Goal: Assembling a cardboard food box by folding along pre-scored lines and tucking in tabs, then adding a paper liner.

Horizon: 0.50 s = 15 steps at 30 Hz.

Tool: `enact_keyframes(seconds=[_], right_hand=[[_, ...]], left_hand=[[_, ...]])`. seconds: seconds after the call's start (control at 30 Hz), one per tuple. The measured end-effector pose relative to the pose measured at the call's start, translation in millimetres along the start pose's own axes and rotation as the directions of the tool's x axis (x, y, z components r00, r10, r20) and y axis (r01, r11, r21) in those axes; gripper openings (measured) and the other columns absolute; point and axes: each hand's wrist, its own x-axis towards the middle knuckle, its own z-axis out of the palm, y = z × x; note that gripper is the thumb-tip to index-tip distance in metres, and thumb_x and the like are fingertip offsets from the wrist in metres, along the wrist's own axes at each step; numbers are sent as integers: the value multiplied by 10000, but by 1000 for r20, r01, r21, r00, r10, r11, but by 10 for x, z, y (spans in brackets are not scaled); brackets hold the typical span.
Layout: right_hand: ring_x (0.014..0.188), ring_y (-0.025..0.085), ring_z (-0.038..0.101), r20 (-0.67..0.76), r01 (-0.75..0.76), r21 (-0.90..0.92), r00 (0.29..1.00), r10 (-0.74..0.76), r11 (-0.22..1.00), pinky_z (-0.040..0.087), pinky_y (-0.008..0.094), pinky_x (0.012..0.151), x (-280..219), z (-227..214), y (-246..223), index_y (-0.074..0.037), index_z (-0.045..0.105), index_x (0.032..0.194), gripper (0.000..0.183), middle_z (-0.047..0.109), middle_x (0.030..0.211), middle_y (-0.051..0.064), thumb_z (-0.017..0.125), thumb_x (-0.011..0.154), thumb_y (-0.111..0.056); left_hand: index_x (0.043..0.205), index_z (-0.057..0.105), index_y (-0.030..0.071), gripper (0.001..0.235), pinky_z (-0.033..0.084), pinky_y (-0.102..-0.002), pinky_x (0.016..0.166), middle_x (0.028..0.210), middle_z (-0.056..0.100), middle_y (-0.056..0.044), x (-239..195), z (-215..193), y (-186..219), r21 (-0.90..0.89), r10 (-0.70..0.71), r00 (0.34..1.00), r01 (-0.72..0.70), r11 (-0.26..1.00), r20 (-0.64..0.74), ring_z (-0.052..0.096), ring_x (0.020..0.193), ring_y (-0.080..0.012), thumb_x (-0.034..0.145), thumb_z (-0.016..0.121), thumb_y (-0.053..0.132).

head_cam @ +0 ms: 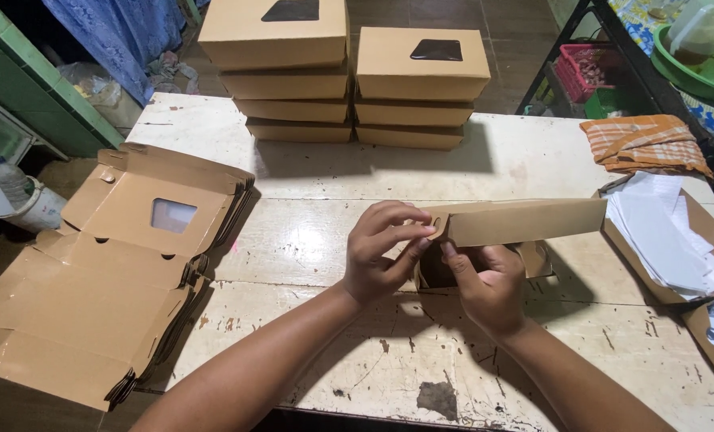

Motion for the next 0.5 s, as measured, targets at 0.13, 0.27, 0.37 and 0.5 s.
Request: enact_keyframes(seconds=[0.13, 0.27, 0.37, 0.5], right_hand=[[776, 147, 647, 16, -14, 21, 1000, 14, 1000, 583, 410, 648, 90, 71, -321, 61, 753, 900, 90, 749, 754, 198, 695, 918, -6], [809, 208, 699, 23, -22, 99, 1000, 20, 995, 597, 436, 695, 65, 49, -247, 67, 758, 932, 101, 758, 781, 204, 698, 893, -3], [811, 182, 682, 23, -43, 147, 999, 40, 988, 594, 439, 706, 16, 45, -123, 59, 767, 924, 122, 760, 777, 199, 746, 863, -45], [840, 144, 659, -55, -43, 136, 997, 50, 990, 575, 397, 742, -67, 48, -39, 50, 772, 894, 172, 760, 775, 156, 855, 771, -38]], left_hand=[[992, 805, 163, 124, 594, -406, 831, 1089, 781, -57, -11, 3, 2, -10, -3, 999, 3, 1000, 33, 712, 1019, -310, 876, 801, 118], [1025, 796, 146, 117, 576, -497, 914, 1187, 759, -121, 22, -3, 42, -90, -33, 997, 39, 995, 66, 700, 1130, -394, 911, 773, 126], [1023, 799, 144, 140, 586, -501, 901, 1169, 766, -127, -4, 6, 8, -121, -24, 995, 36, 992, 100, 714, 1106, -400, 891, 784, 98], [932, 806, 144, 176, 613, -462, 835, 1102, 785, -99, -38, 27, -21, -55, 51, 994, -46, 997, 93, 748, 986, -343, 785, 864, 66]])
